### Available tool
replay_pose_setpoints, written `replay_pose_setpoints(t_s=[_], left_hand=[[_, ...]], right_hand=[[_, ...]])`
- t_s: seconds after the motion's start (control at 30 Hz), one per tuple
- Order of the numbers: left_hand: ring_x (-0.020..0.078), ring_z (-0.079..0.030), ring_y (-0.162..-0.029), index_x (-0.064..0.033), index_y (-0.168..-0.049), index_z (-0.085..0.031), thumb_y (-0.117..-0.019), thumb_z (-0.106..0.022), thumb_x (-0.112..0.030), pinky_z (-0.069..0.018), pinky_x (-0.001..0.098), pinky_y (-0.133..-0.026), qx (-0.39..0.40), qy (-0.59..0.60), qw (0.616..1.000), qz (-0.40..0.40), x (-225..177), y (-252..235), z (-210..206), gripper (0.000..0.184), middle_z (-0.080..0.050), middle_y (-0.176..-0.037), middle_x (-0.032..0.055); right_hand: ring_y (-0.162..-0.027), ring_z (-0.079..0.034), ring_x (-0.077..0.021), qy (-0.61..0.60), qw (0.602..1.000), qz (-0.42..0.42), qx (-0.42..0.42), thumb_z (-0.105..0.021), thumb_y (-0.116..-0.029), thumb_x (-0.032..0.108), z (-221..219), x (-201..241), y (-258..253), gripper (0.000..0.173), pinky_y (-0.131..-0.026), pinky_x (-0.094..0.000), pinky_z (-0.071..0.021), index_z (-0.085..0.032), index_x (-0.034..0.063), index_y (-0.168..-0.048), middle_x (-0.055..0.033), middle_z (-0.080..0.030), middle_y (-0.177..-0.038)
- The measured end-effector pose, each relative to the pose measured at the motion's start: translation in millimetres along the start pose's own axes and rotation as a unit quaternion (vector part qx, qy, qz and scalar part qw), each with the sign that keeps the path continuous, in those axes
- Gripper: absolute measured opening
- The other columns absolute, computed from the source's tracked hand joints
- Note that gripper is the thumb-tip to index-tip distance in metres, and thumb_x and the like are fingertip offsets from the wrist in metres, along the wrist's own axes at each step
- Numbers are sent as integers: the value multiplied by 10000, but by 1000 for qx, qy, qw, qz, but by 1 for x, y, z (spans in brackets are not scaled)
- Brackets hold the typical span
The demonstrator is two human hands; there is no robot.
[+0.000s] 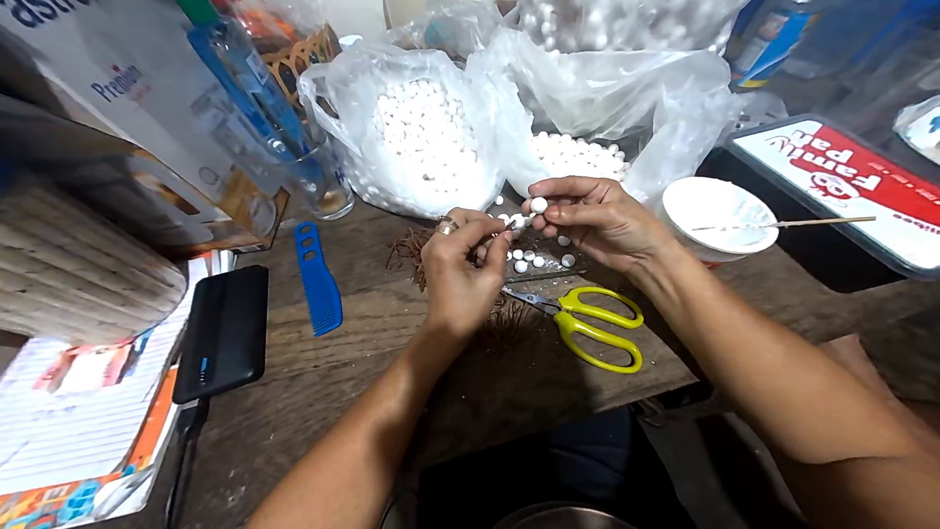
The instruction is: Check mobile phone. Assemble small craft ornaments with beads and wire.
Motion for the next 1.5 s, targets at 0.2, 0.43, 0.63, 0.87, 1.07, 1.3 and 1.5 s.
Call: replay_pose_setpoints(t_s=[0.2,0.43,0.63,0.87,1.07,1.3,1.5], left_hand=[[2,-566,-717,45,-912,-734,-874,-709,24,-477,110,-648,-3,-6,1000,1,0,0,0,50,-646,-943,99],[-3,-560,-711,46,-907,-733,-873,-710,27,-472,102,-641,-3,-5,1000,-2,0,-1,0,46,-641,-935,99],[1,-568,-721,50,-898,-731,-873,-706,27,-474,105,-653,-4,-6,1000,-7,0,-1,1,42,-643,-923,96],[0,-560,-705,44,-895,-733,-871,-709,26,-470,107,-641,-3,-8,1000,-3,1,-1,0,39,-642,-920,93],[0,-557,-723,40,-892,-736,-871,-712,18,-462,107,-656,-4,-16,1000,-7,1,0,0,39,-646,-924,92],[-2,-556,-722,48,-899,-737,-872,-708,22,-465,103,-659,-3,-15,1000,-7,0,0,0,48,-640,-924,97],[7,-562,-733,47,-896,-738,-872,-709,21,-464,109,-671,-3,-19,1000,-16,0,-1,0,46,-644,-916,101]], right_hand=[[-725,-713,-71,-2,999,-37,-8,-421,-1034,-7,-3,-1,0,280,-672,-208,-602,-684,20,-1123,-33,-760,-912],[-782,-728,-83,-30,998,-32,-39,-491,-969,-91,2,2,0,263,-757,-214,-610,-703,65,-957,-48,-760,-950],[-834,-739,-93,-28,998,-35,-45,-414,-952,-105,2,4,0,335,-786,-219,-614,-709,48,-999,-51,-758,-988],[-784,-731,-87,-27,998,-26,-42,-463,-945,-129,1,3,1,319,-781,-235,-622,-687,38,-1099,-8,-741,-891],[-812,-735,-91,-25,998,-26,-53,-455,-944,-140,2,3,1,334,-793,-229,-618,-729,18,-1051,-33,-758,-955],[-765,-728,-78,-24,997,-40,-60,-469,-966,-119,1,3,2,292,-749,-213,-616,-722,21,-1009,-29,-756,-896],[-746,-718,-65,-1,999,-7,-53,-512,-909,-140,0,2,2,303,-740,-217,-615,-738,40,-999,1,-752,-854]])
Point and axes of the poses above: each hand's wrist, its own y-axis away from the middle knuckle, its own z-axis out of the back of the hand, x = y × z, the point moved 4 cm from there along -y, towards the middle knuckle
